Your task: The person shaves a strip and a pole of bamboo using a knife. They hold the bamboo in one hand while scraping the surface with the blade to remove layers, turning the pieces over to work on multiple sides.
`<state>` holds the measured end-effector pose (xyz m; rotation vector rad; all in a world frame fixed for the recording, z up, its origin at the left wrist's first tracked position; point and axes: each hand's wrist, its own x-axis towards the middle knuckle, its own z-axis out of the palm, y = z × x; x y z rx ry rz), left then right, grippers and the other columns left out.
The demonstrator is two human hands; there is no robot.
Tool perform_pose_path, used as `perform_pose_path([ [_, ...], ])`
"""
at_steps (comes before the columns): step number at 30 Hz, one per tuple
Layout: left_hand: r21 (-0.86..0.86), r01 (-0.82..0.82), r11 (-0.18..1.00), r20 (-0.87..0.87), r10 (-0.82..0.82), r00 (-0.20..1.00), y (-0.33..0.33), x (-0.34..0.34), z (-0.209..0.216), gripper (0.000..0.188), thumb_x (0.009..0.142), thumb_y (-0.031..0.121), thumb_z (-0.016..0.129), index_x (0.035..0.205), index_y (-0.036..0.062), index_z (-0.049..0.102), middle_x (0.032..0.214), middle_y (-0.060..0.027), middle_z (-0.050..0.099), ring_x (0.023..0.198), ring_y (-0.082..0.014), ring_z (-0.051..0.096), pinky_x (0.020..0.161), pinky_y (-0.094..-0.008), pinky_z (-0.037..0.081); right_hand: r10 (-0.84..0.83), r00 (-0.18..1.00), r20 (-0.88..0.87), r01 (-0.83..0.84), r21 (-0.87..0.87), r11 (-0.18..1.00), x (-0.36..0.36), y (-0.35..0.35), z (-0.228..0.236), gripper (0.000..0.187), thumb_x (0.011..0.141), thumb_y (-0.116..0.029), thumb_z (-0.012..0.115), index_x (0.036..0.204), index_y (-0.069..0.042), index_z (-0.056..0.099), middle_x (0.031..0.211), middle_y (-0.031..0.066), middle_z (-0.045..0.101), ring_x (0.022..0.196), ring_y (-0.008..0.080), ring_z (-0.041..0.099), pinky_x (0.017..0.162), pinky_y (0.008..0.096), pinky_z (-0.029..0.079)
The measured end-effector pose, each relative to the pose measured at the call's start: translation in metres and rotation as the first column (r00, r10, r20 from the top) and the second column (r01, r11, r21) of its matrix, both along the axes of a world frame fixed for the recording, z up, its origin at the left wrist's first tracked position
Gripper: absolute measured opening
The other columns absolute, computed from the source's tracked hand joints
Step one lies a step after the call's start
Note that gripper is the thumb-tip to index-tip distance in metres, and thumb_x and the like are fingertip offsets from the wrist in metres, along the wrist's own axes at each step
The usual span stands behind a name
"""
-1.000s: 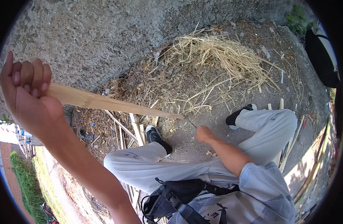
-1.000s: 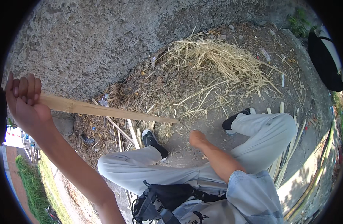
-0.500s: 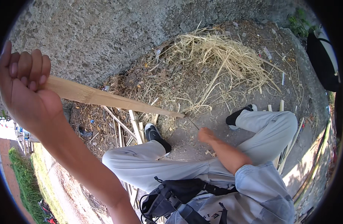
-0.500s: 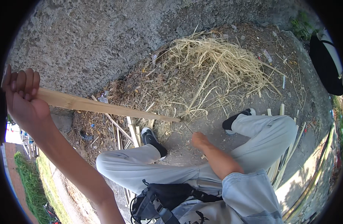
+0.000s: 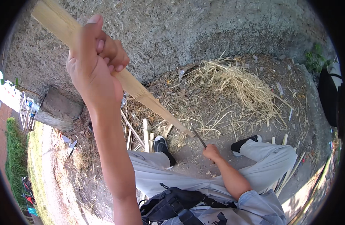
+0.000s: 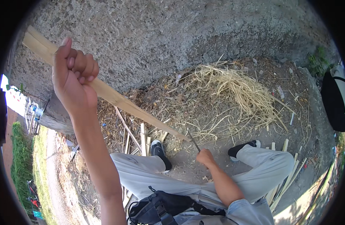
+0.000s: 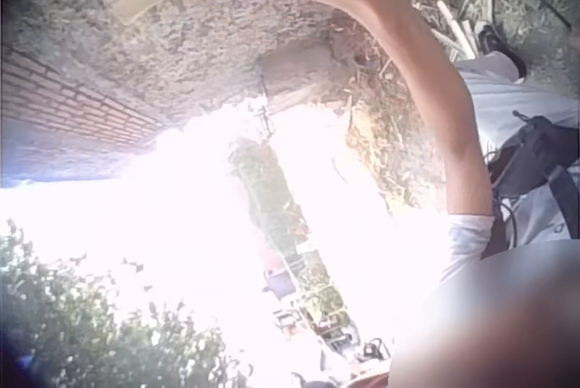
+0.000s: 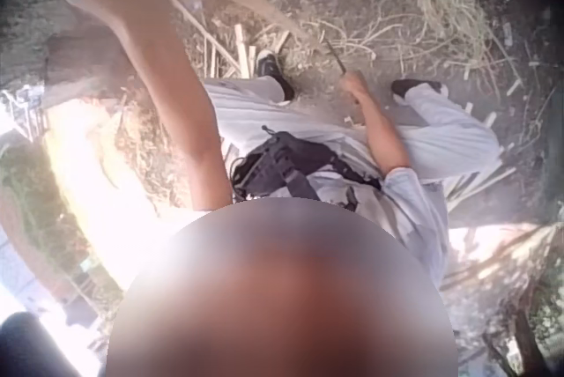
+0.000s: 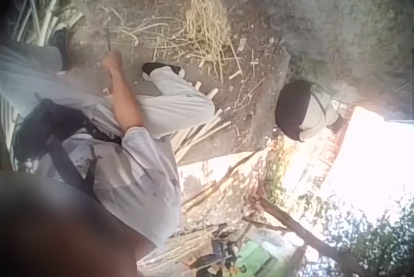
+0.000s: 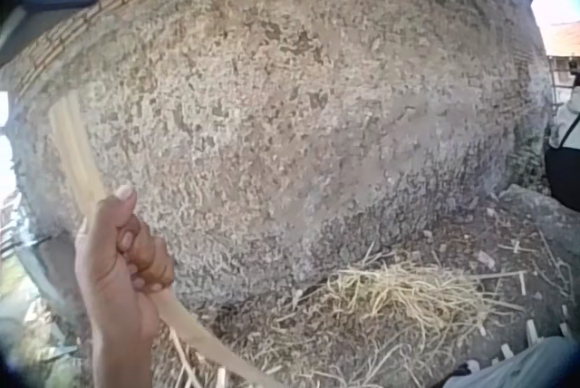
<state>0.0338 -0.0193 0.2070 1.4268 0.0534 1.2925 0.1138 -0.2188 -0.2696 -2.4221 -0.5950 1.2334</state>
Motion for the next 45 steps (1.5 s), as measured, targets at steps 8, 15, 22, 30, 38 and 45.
perform_pose_path([
  [8,-0.089,0.035,0.995,-0.071,-0.042,0.997,0.008,0.006,0.006,0.041,0.094,0.030,0.070,0.065,0.0104,0.046,0.053,0.0019,0.040,0.044,-0.0080,0.037,0.044,-0.0256,0.031,-0.202,0.930,-0.305,0.299,0.316,0.900,0.029,-0.004,0.072,0.031,0.094,-0.028,0.066,0.082,0.000,0.062,0.061,0.0050,0.057,0.049,0.0150,0.057,0.045,0.0328,0.047],
  [15,0.038,0.079,0.996,-0.313,-0.063,0.948,-0.008,0.014,0.014,0.043,0.101,0.038,0.061,0.069,0.0122,0.047,0.057,-0.0012,0.051,0.051,-0.0101,0.050,0.051,-0.0264,0.041,-0.233,0.942,-0.242,0.336,0.691,0.640,0.033,-0.013,0.185,0.029,0.086,-0.023,0.079,0.086,-0.003,0.058,0.067,0.0000,0.057,0.050,0.0068,0.054,0.043,0.0255,0.045],
  [22,0.310,-0.007,0.951,-0.371,0.128,0.920,-0.033,0.030,0.007,0.046,0.104,0.042,0.055,0.073,0.0069,0.056,0.060,0.0013,0.054,0.057,-0.0088,0.053,0.058,-0.0265,0.043,-0.150,0.981,-0.120,0.169,0.909,0.381,0.018,0.019,0.258,0.049,0.073,-0.028,0.092,0.094,-0.003,0.056,0.081,0.0010,0.064,0.053,0.0038,0.056,0.046,0.0231,0.045],
  [30,0.562,-0.003,0.827,-0.237,0.165,0.957,-0.049,0.006,-0.009,0.047,0.095,0.035,0.067,0.125,0.0013,0.054,0.120,-0.0174,0.060,0.110,-0.0235,0.059,0.086,-0.0390,0.052,-0.223,0.959,-0.172,0.252,0.879,0.405,0.011,0.042,0.275,0.043,0.074,-0.024,0.091,0.086,-0.005,0.054,0.071,0.0023,0.063,0.047,0.0055,0.055,0.042,0.0214,0.045],
  [38,0.288,0.339,0.895,-0.554,-0.133,0.822,-0.014,-0.012,-0.049,0.045,0.086,0.014,0.079,0.127,0.0054,0.061,0.123,-0.0066,0.065,0.111,-0.0182,0.062,0.086,-0.0339,0.055,-0.280,0.940,-0.196,0.301,0.862,0.407,0.019,0.041,0.275,0.034,0.080,-0.023,0.087,0.087,-0.002,0.060,0.065,0.0019,0.062,0.045,0.0066,0.055,0.041,0.0231,0.044],
  [45,0.208,0.321,0.924,-0.533,-0.168,0.829,-0.019,-0.002,-0.072,0.036,0.088,0.013,0.077,0.120,0.0015,0.066,0.107,-0.0077,0.072,0.098,-0.0155,0.067,0.081,-0.0300,0.056,-0.283,0.955,-0.091,0.214,0.871,0.442,0.016,0.049,0.274,0.034,0.080,-0.024,0.087,0.083,-0.002,0.062,0.060,0.0006,0.060,0.044,0.0072,0.056,0.040,0.0247,0.043],
])
